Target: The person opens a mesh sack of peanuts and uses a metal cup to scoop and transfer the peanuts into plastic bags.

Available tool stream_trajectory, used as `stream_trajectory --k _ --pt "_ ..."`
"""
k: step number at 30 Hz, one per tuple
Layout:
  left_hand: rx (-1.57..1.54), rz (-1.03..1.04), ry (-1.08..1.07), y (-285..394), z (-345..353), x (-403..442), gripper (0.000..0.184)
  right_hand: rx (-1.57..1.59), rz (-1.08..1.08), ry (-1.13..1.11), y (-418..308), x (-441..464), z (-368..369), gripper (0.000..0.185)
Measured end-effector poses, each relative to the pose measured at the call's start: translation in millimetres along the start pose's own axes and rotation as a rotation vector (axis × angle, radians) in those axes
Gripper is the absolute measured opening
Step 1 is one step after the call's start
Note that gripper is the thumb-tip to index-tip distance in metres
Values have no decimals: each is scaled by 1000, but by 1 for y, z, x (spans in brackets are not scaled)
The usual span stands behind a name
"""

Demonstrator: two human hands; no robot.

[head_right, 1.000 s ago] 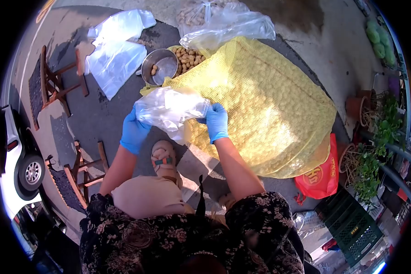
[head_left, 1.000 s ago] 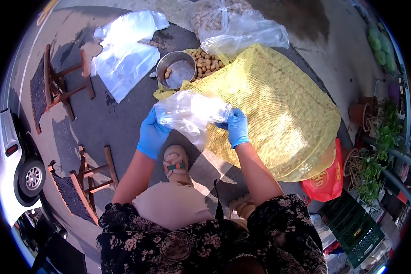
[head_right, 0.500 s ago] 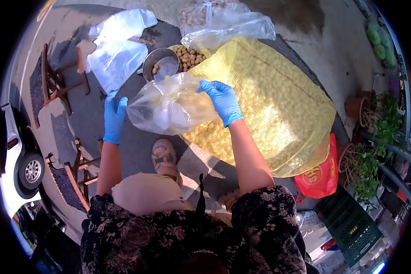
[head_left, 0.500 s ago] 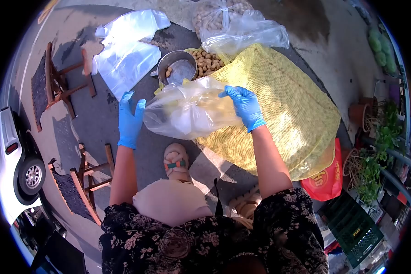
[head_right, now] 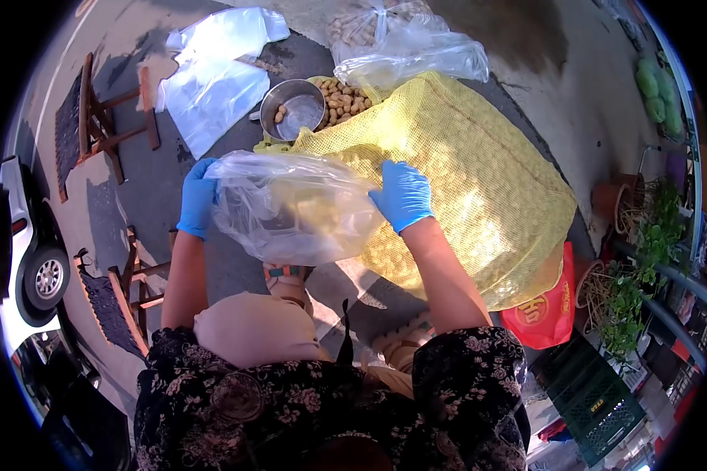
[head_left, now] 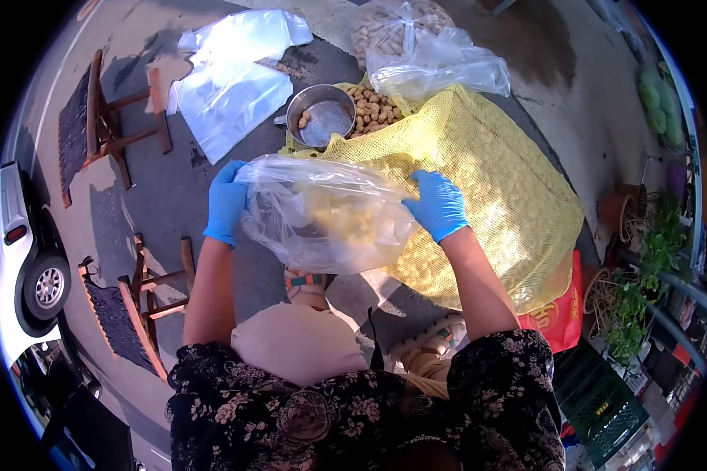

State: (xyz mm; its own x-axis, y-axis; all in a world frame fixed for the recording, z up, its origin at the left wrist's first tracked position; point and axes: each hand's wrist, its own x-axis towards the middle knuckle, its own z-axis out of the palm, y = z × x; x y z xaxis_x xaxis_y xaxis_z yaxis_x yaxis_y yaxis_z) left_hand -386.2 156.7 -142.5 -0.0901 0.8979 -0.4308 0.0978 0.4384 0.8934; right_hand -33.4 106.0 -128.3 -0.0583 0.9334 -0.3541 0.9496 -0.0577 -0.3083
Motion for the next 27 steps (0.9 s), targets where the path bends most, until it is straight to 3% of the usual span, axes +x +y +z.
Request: stream_trajectory --k 2,4,6,7,9,10,12,14,16,18,20,23,27 --pt "38 -63 37 4 9 -17 17 18 -100 46 -35 -12 -32 50" --pt "33 -15 11 0 5 -17 17 136 -398 305 -63 -20 -42 56" --pt "101 35 10 12 4 -21 18 121 -669 276 -83 -26 -38 55" --pt "271 79 46 11 -3 -19 19 111 -765 99 -85 -24 -32 50" --pt "617 163 115 5 -31 -11 21 120 -658 118 -81 -2 -31 50" --pt "636 162 110 4 -38 -8 21 125 -603 126 -77 14 -30 51" --pt "673 150 98 -1 -48 -5 22 -36 -555 473 -62 53 -18 54" --pt "704 143 52 -7 -44 -7 29 -134 -367 62 -51 70 -10 57" --pt "776 96 -71 2 -28 -14 39 -257 -353 -326 -48 68 3 49" --pt "881 4 -276 21 3 -24 53 -207 -488 -438 -48 38 22 34" --pt "974 180 -493 -2 32 -26 68 -226 -597 -483 -34 -3 47 27" --pt "1123 351 -799 -36 78 -34 68 -319 -580 -625 -22 -32 56 34" --pt "1201 338 -833 -86 86 -35 46 -232 -595 -677 -23 -56 44 45"
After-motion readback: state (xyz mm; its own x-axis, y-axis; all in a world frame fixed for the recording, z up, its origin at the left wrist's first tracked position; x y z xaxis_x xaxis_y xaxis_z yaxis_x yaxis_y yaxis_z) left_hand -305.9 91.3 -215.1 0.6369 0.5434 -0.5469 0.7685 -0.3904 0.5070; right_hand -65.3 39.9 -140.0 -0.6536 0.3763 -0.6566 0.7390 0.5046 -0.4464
